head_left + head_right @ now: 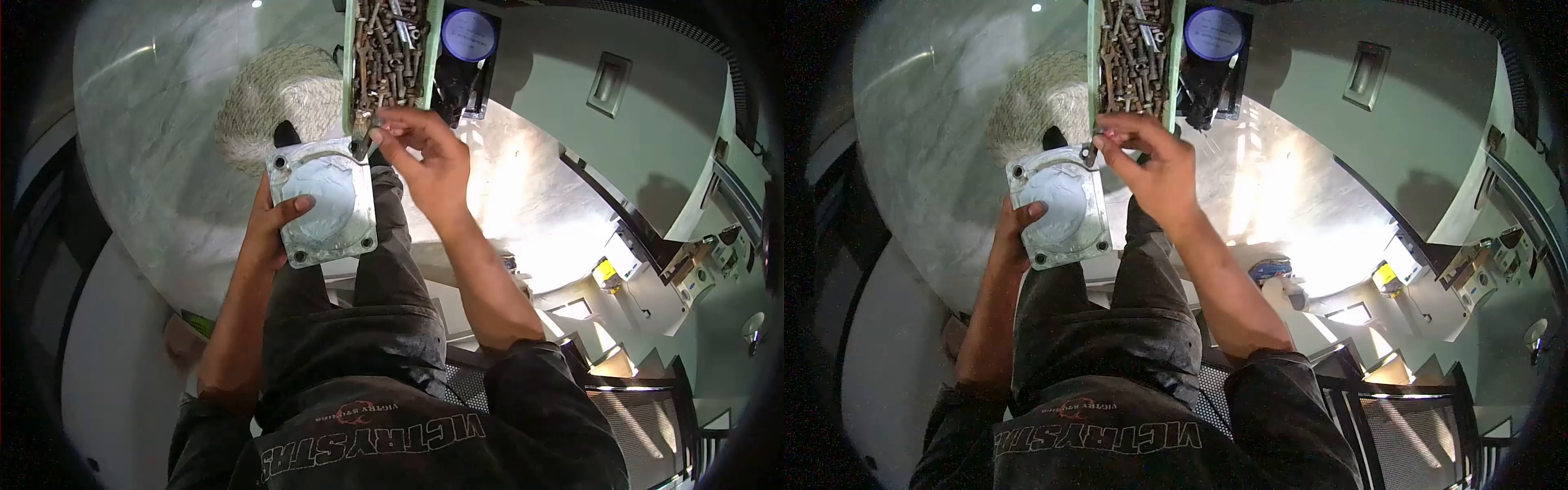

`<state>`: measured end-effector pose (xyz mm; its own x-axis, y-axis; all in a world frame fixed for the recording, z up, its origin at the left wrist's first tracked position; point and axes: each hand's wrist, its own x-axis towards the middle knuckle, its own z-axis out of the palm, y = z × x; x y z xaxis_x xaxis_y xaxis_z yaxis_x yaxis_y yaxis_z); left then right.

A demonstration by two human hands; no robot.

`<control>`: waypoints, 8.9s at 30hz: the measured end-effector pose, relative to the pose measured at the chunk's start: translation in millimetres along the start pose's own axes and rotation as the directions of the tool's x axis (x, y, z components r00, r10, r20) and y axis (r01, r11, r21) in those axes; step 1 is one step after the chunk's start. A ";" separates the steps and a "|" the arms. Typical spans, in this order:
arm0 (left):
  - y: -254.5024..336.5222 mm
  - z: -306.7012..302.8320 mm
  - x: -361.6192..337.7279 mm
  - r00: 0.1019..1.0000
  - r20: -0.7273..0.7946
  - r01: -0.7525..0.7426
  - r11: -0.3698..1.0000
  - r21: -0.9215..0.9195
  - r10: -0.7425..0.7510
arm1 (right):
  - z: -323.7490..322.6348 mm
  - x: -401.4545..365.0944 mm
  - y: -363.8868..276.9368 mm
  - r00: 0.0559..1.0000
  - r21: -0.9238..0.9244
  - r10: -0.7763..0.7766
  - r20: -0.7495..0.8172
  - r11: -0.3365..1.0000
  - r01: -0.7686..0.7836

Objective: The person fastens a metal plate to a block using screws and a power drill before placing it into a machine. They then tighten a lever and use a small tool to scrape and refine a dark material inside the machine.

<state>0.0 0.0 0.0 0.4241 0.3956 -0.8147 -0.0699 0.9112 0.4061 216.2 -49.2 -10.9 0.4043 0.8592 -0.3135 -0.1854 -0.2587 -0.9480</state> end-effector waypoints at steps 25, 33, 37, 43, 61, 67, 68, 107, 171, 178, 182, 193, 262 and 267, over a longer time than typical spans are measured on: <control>-19.5 3.9 -9.6 0.997 0.035 0.078 0.995 -0.057 -0.076 | -19.9 -36.0 13.1 0.900 -0.449 -0.330 0.284 0.784 0.430; -15.5 -9.8 -9.2 0.996 -0.043 0.079 0.995 -0.056 -0.082 | -38.9 51.9 58.7 0.933 -0.828 -0.318 0.170 0.467 0.311; -10.5 -2.1 -7.7 0.997 -0.034 0.064 0.993 -0.098 -0.067 | -58.8 74.3 89.8 0.881 -0.885 -0.342 0.326 0.217 0.412; -1.5 9.6 -10.3 0.997 -0.040 0.064 0.998 0.014 -0.063 | -61.8 78.3 90.6 0.817 -0.834 -0.430 0.384 0.218 0.507; -6.3 29.1 -4.7 0.978 0.027 0.204 0.978 0.045 -0.205 | 16.9 -11.0 -17.2 0.917 -0.389 -0.268 0.295 0.843 0.371; -15.6 26.8 -10.1 0.992 -0.006 0.129 0.989 0.077 -0.129 | 8.4 -9.4 -8.7 0.802 -0.428 -0.301 0.516 0.721 0.545; -18.7 24.1 -9.2 0.989 -0.002 0.145 0.988 0.048 -0.145 | 3.7 -2.1 -0.4 0.834 -0.308 -0.306 0.460 0.825 0.473; -11.2 9.6 3.9 0.970 -0.182 -0.164 0.986 0.002 0.161 | -17.6 -95.5 -8.9 0.905 -0.267 0.425 -0.003 0.872 -0.410; -21.1 10.7 10.2 0.969 -0.214 -0.102 0.989 0.110 0.124 | -29.3 49.6 92.2 0.924 -0.905 -0.374 -0.077 0.414 0.093; -7.0 15.4 -3.0 0.941 -0.158 -0.194 0.858 0.475 0.299 | -29.3 55.5 107.4 0.912 -0.964 -0.409 -0.027 0.252 0.085; -1.1 19.4 -8.0 0.948 0.003 -0.232 0.688 0.688 0.317 | -26.3 56.8 113.2 0.879 -0.950 -0.472 -0.064 0.298 0.091; 11.7 26.1 -14.5 0.971 0.130 -0.172 0.208 0.963 0.200 | 18.6 -14.7 -22.1 0.876 -0.292 0.399 0.273 0.902 -0.320; 76.2 -127.8 -49.3 0.886 0.293 -0.355 0.119 0.927 0.359 | 199.6 74.0 -33.1 0.342 -0.700 0.615 0.710 0.669 0.251; 80.3 -121.2 -53.0 0.982 0.060 -0.117 0.332 0.936 0.178 | 185.6 61.6 -16.7 0.382 -0.547 0.449 0.808 0.813 0.200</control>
<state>-137.6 66.2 25.6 0.4579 0.5436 -0.7034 0.7725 0.1482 0.6174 78.0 90.0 -4.2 -0.6518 0.5689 -0.5014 0.4201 -0.2796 -0.8633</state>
